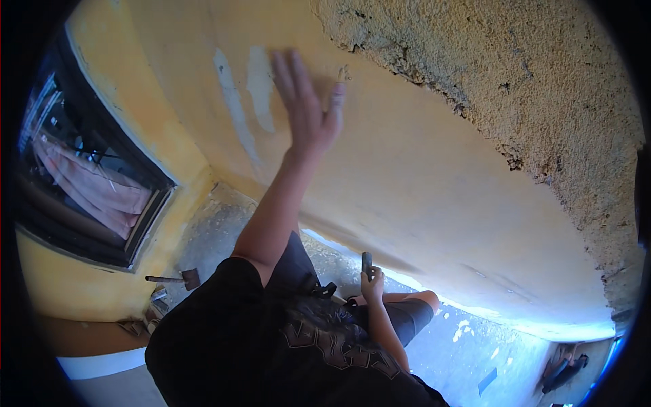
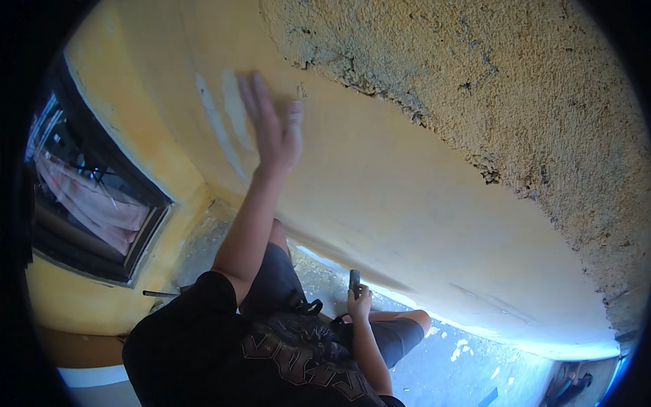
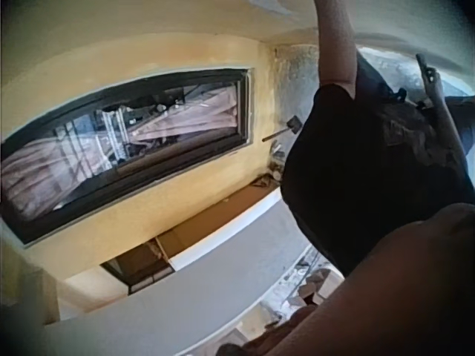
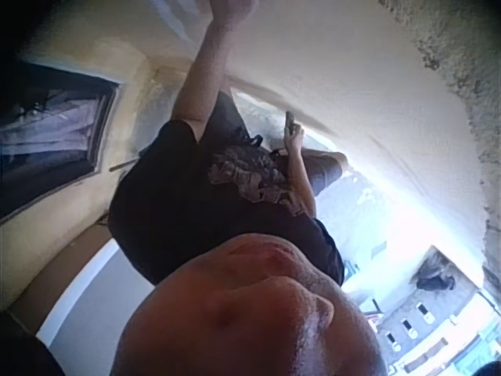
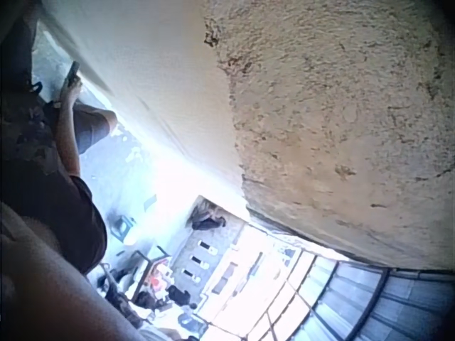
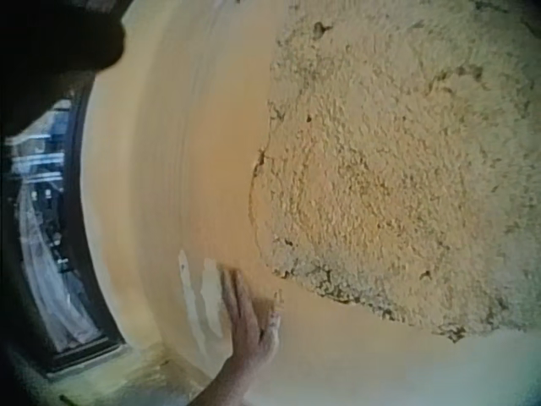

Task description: The recorder uses a sanding block to smooth out patches on a yellow wall.

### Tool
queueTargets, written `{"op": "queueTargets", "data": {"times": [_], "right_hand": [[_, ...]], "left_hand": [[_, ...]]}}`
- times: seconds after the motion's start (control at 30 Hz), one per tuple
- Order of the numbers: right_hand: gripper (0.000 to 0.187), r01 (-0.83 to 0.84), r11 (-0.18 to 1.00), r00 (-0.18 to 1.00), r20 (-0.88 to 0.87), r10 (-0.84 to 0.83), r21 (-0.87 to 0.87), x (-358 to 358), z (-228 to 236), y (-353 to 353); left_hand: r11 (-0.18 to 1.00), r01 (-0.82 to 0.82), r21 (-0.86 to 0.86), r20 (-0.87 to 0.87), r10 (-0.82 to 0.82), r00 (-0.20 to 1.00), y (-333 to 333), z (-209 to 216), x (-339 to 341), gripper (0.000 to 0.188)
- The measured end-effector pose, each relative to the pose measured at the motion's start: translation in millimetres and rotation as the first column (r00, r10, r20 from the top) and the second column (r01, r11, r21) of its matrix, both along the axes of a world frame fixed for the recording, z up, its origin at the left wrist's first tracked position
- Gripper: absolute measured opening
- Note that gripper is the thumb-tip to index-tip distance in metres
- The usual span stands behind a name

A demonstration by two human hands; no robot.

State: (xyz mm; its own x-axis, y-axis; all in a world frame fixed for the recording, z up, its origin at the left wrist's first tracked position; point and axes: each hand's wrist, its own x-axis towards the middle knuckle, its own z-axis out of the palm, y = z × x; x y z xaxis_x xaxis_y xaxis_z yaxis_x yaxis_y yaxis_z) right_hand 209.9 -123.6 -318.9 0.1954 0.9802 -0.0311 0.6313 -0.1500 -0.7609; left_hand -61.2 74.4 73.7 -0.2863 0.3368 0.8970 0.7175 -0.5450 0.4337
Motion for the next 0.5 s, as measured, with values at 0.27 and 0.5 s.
{"op": "queueTargets", "data": {"times": [0.27, 0.5], "right_hand": [[0.038, 0.003, 0.994, 0.996, -0.087, -0.013, -0.105, -6.4, -10.0, 11.5], [0.036, 0.017, 0.986, 0.993, -0.112, -0.036, -0.168, 1.3, -4.7, 10.3]], "left_hand": [[0.991, -0.087, -0.100, -0.076, 0.080, 0.994, -11.9, -2.0, 91.3, 0.098], [0.989, -0.003, -0.149, -0.147, -0.019, 0.989, -31.1, -11.8, 134.3, 0.096]]}}
